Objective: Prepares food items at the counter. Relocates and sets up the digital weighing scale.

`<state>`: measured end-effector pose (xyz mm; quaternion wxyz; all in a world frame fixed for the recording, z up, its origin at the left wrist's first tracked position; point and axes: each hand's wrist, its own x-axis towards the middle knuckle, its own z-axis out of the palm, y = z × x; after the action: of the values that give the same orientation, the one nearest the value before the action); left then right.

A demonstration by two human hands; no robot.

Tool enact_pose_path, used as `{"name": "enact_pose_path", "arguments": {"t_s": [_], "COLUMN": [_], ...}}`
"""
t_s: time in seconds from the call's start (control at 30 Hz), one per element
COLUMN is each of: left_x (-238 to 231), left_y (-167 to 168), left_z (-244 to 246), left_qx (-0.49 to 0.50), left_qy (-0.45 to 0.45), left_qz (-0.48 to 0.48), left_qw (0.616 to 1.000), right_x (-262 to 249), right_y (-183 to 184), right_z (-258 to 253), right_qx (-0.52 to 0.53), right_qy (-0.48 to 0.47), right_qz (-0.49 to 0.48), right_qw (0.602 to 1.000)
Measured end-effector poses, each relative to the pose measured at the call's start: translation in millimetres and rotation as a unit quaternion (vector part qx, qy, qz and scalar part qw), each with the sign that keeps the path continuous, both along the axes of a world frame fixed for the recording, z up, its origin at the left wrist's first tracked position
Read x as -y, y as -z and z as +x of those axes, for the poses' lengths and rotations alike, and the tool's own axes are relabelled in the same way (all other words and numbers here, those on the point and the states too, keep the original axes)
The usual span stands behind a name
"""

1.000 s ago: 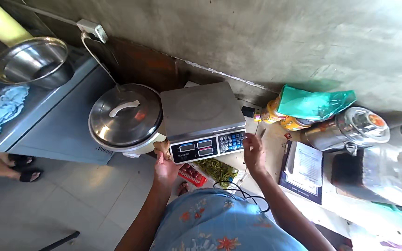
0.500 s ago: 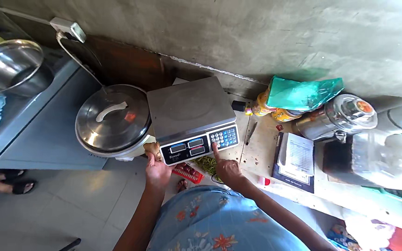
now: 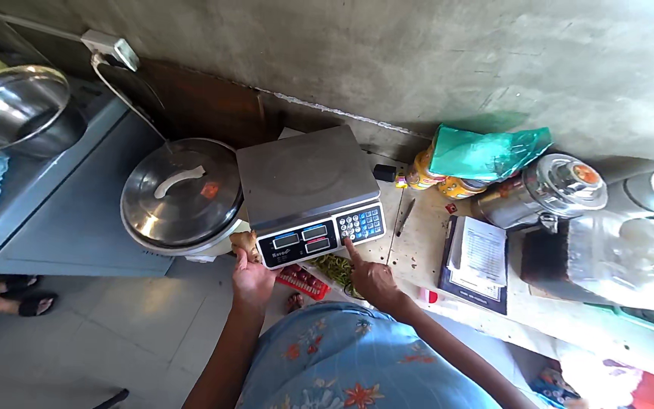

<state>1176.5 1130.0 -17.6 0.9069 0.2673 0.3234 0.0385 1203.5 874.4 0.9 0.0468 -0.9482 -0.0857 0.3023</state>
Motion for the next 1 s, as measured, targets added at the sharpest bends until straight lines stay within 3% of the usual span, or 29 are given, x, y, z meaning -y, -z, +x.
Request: {"name": "enact_pose_path", "arguments": {"t_s": [0.13, 0.4, 0.53, 0.6, 0.73, 0.87, 1.0], "left_x": [0.6, 4.5, 6.7, 6.7, 6.5, 4.7, -1.5], "left_y": [-0.7, 4.1, 4.2, 3.7, 5.6, 2.2, -2.5], "left_z": [-1.2, -0.6, 0.0, 0.3, -0.1, -2.3, 2.5], "left_qx": [-0.014, 0.014, 0.005, -0.002, -0.006, -0.011, -0.055], "left_qy": [-0.014, -0.014, -0.017, -0.014, -0.026, -0.018, -0.038], "left_qz": [0.003, -0.003, 0.024, 0.04, 0.033, 0.052, 0.112], "left_qw": [1.0, 1.0, 1.0, 0.999, 0.999, 0.998, 0.991], "right_x": [13.7, 18.8, 26.7, 39.9, 66.4, 73.0, 64.5], "right_y": [-4.7, 10.3, -9.3, -25.5, -37.4, -22.9, -2.3], "right_z": [-2.3, 1.9, 12.9, 29.5, 89.9, 173.0, 215.2], "right_qx": [0.039, 0.019, -0.008, 0.024, 0.235, 0.275, 0.226], "right_qy": [0.054, 0.042, 0.037, 0.055, 0.091, 0.074, 0.091], "right_qz": [0.026, -0.024, 0.024, 0.115, 0.206, 0.177, 0.059], "right_qw": [0.997, 0.999, 0.999, 0.992, 0.946, 0.942, 0.968]}}
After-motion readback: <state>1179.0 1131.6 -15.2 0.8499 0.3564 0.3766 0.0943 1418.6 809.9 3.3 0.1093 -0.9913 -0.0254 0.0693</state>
